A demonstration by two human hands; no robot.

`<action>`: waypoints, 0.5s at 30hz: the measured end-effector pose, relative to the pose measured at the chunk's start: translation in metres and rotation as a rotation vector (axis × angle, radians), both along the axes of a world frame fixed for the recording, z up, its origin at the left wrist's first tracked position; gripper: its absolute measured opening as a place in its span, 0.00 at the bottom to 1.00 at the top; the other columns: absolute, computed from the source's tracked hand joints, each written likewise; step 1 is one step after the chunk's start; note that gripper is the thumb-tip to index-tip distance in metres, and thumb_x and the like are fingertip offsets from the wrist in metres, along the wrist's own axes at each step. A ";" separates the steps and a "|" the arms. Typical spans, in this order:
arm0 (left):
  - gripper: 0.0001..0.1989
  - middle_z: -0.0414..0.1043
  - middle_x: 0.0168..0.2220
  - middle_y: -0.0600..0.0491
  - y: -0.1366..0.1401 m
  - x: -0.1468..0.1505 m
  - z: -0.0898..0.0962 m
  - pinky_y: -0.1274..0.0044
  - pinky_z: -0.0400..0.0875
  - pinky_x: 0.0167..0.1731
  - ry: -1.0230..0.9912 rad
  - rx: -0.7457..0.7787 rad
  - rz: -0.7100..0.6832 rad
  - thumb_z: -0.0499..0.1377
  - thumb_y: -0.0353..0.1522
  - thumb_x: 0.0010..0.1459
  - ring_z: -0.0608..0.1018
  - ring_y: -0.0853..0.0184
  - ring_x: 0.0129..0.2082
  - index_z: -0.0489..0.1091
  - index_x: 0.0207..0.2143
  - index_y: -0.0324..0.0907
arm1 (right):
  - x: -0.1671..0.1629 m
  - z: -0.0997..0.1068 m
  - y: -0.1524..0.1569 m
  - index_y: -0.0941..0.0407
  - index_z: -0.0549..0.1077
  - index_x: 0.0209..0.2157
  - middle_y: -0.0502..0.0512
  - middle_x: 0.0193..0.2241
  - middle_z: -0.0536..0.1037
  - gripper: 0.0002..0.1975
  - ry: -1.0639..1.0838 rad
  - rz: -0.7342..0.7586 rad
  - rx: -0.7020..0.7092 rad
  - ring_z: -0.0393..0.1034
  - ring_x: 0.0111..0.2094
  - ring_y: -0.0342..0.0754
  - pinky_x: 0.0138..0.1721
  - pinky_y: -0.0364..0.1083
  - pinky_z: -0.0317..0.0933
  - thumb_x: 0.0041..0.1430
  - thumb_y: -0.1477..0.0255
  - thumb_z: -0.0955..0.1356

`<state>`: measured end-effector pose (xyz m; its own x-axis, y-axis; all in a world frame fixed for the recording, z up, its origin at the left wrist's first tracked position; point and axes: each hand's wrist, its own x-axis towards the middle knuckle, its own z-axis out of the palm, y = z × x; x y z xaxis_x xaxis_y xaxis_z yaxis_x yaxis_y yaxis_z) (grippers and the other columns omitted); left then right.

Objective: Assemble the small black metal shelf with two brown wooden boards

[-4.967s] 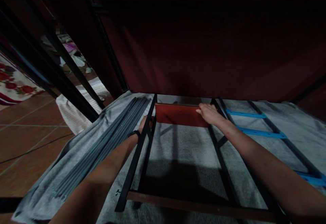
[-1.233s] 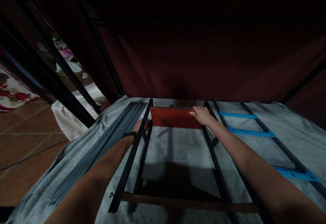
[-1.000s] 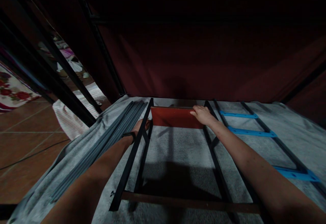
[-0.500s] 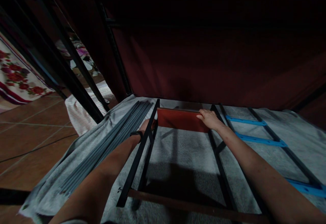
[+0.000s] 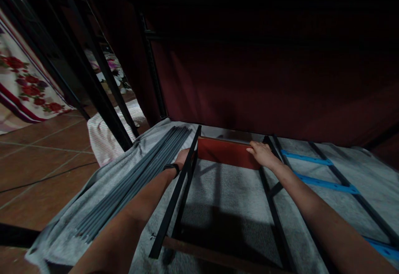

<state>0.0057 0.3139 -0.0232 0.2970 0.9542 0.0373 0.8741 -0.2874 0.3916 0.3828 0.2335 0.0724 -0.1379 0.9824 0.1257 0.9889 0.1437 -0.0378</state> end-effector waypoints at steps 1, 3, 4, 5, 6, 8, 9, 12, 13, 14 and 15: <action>0.10 0.76 0.37 0.44 -0.001 0.000 0.001 0.71 0.63 0.38 0.009 -0.001 0.005 0.54 0.32 0.59 0.74 0.59 0.38 0.74 0.34 0.39 | -0.001 0.000 0.000 0.57 0.70 0.44 0.63 0.47 0.76 0.14 -0.019 -0.016 0.001 0.69 0.50 0.57 0.46 0.51 0.56 0.69 0.65 0.58; 0.11 0.76 0.37 0.43 -0.002 0.001 0.002 0.71 0.63 0.38 0.021 -0.003 0.012 0.53 0.33 0.60 0.74 0.58 0.38 0.74 0.35 0.39 | -0.005 0.001 0.000 0.57 0.70 0.43 0.64 0.47 0.76 0.14 -0.049 -0.042 0.007 0.69 0.49 0.57 0.46 0.51 0.55 0.69 0.65 0.58; 0.11 0.76 0.37 0.44 -0.002 0.001 0.002 0.71 0.63 0.38 0.026 -0.005 0.013 0.53 0.33 0.60 0.74 0.58 0.38 0.74 0.36 0.39 | -0.006 0.002 0.000 0.57 0.70 0.43 0.64 0.47 0.76 0.14 -0.058 -0.050 0.008 0.69 0.49 0.57 0.46 0.52 0.55 0.69 0.65 0.58; 0.10 0.76 0.37 0.44 -0.002 0.001 0.002 0.71 0.62 0.38 0.029 -0.006 0.014 0.53 0.33 0.60 0.74 0.58 0.38 0.74 0.36 0.40 | -0.007 0.002 -0.001 0.57 0.70 0.44 0.64 0.47 0.76 0.14 -0.061 -0.054 0.009 0.69 0.49 0.57 0.46 0.52 0.55 0.70 0.65 0.58; 0.10 0.76 0.37 0.44 -0.002 0.001 0.002 0.71 0.62 0.38 0.032 -0.009 0.015 0.53 0.33 0.59 0.74 0.59 0.38 0.74 0.36 0.40 | -0.008 0.003 -0.001 0.57 0.70 0.44 0.64 0.47 0.76 0.14 -0.062 -0.056 0.008 0.69 0.49 0.57 0.46 0.52 0.55 0.70 0.65 0.58; 0.09 0.76 0.36 0.45 -0.002 0.002 0.002 0.72 0.62 0.38 0.037 -0.013 0.020 0.54 0.32 0.59 0.74 0.59 0.38 0.74 0.35 0.40 | -0.008 0.004 -0.001 0.57 0.69 0.43 0.63 0.47 0.76 0.14 -0.059 -0.054 0.002 0.69 0.49 0.57 0.46 0.51 0.55 0.70 0.65 0.58; 0.09 0.76 0.36 0.44 -0.001 0.001 0.002 0.71 0.62 0.38 0.039 -0.016 0.025 0.54 0.33 0.58 0.74 0.59 0.37 0.74 0.35 0.40 | -0.007 0.004 -0.001 0.57 0.69 0.43 0.63 0.47 0.76 0.13 -0.058 -0.053 -0.001 0.69 0.49 0.57 0.46 0.51 0.55 0.70 0.65 0.58; 0.10 0.75 0.35 0.44 0.001 0.001 0.002 0.71 0.61 0.37 0.038 -0.025 0.039 0.54 0.33 0.58 0.74 0.59 0.36 0.74 0.34 0.39 | -0.005 0.003 0.001 0.56 0.69 0.43 0.63 0.47 0.76 0.13 -0.058 -0.052 -0.010 0.69 0.49 0.57 0.46 0.51 0.55 0.70 0.65 0.58; 0.10 0.75 0.34 0.44 0.002 0.000 0.002 0.71 0.61 0.36 0.035 -0.029 0.043 0.54 0.33 0.58 0.73 0.59 0.35 0.74 0.34 0.39 | -0.005 0.002 0.001 0.56 0.69 0.43 0.63 0.47 0.76 0.13 -0.059 -0.052 -0.008 0.69 0.49 0.57 0.46 0.51 0.55 0.70 0.65 0.58; 0.10 0.75 0.34 0.45 0.003 0.000 0.001 0.71 0.61 0.36 0.031 -0.033 0.045 0.54 0.33 0.58 0.73 0.60 0.35 0.74 0.33 0.39 | -0.004 0.002 0.002 0.56 0.69 0.43 0.63 0.47 0.76 0.13 -0.059 -0.052 -0.006 0.69 0.49 0.57 0.46 0.51 0.55 0.70 0.65 0.58; 0.10 0.75 0.33 0.45 0.003 -0.001 0.001 0.71 0.61 0.35 0.025 -0.037 0.045 0.55 0.33 0.57 0.73 0.60 0.34 0.74 0.33 0.39 | -0.004 0.002 0.002 0.56 0.69 0.43 0.63 0.47 0.76 0.13 -0.058 -0.049 -0.002 0.68 0.49 0.57 0.46 0.51 0.55 0.70 0.65 0.58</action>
